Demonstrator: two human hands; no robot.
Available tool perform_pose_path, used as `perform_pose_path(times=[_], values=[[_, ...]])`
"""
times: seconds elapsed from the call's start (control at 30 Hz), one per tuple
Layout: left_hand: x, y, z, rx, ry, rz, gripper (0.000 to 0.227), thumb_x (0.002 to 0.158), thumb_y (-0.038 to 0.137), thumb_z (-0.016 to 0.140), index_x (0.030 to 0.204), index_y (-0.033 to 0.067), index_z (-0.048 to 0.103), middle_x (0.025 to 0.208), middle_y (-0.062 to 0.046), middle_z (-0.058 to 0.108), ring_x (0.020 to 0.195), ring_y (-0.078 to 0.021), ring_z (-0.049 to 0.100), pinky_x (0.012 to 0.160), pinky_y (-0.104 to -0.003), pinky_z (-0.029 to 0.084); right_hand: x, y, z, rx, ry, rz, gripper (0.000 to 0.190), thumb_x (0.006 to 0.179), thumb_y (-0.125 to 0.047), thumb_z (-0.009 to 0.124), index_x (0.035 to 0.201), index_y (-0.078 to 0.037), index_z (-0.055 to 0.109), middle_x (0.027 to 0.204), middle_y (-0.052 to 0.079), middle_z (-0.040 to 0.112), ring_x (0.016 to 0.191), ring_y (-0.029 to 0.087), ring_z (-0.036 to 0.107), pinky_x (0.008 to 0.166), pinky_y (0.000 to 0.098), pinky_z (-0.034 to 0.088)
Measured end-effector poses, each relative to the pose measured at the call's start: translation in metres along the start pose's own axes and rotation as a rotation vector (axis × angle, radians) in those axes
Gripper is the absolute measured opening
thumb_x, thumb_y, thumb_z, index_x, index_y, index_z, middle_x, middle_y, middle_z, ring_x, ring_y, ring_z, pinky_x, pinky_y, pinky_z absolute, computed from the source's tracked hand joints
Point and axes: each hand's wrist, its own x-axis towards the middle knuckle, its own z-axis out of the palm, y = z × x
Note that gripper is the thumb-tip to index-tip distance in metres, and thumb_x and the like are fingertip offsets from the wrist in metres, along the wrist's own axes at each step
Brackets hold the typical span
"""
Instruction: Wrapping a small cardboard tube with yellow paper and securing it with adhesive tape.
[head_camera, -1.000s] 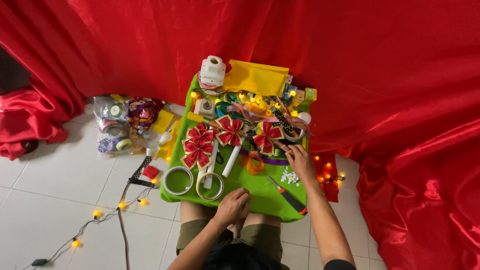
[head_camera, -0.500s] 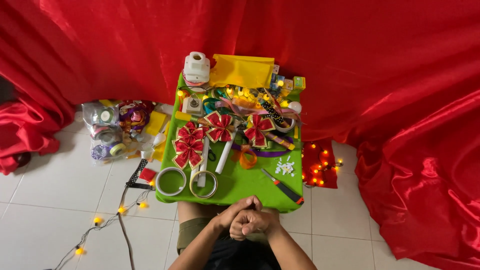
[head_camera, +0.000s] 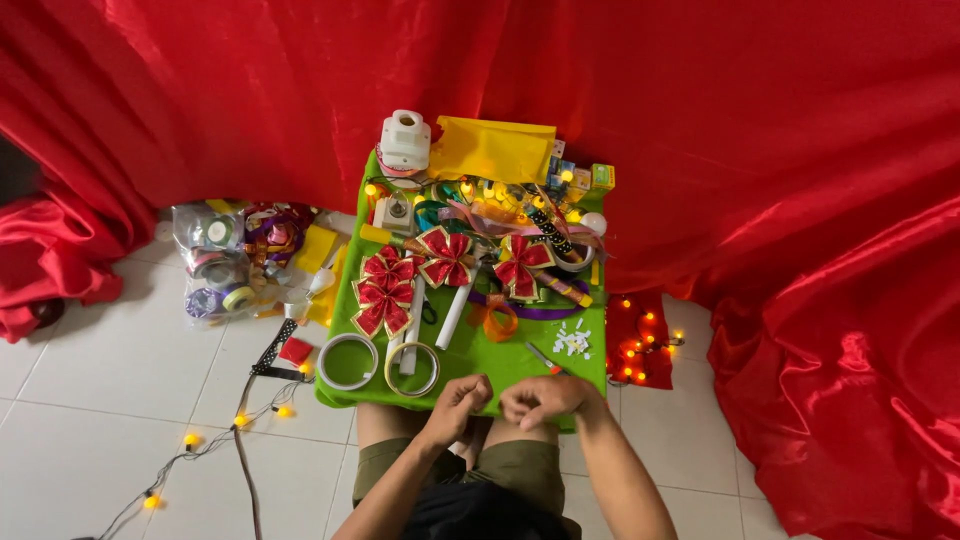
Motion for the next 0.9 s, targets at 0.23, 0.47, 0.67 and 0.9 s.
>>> perform_pose_path(times=[0.23,0.47,0.67,0.9], values=[[0.006,0.023,-0.011,0.927,-0.02,0.214,0.014,0.083,0.019,0.062,0.083,0.0051,0.063,0.08,-0.008,0.061,0.065,-0.0257,0.057,0.061,-0.036,0.05,-0.025,-0.094,-0.079,0.042,0.758,-0.294,0.004,0.096,-0.011,0.067,0.097,-0.011,0.063,0.08,0.003,0.061,0.066,0.01,0.052,0.059,0.0232,0.045],[0.005,0.017,-0.01,1.072,-0.043,0.254,0.011,0.08,0.015,0.067,0.086,0.0061,0.066,0.081,-0.008,0.063,0.06,-0.0267,0.059,0.057,-0.038,0.052,0.009,-0.176,-0.152,-0.784,1.464,-0.027,0.02,0.103,-0.019,0.058,0.118,-0.008,0.066,0.097,0.004,0.065,0.082,0.013,0.057,0.07,0.0257,0.048],[0.007,0.004,-0.014,1.088,-0.034,0.289,0.011,0.079,0.015,0.065,0.085,0.006,0.064,0.079,-0.008,0.062,0.06,-0.024,0.058,0.057,-0.035,0.054,0.037,-0.204,-0.222,-1.136,1.371,0.293,0.034,0.102,-0.02,0.045,0.128,-0.011,0.066,0.118,0.009,0.069,0.093,0.026,0.063,0.081,0.0398,0.05],[0.007,0.0,-0.017,1.105,-0.063,0.322,0.012,0.078,0.02,0.064,0.081,0.0086,0.062,0.078,-0.007,0.059,0.062,-0.0246,0.056,0.061,-0.035,0.053,0.083,-0.246,-0.225,-1.026,1.22,0.783,0.066,0.1,-0.055,0.024,0.145,-0.02,0.057,0.142,0.013,0.061,0.124,0.041,0.059,0.105,0.0596,0.046]])
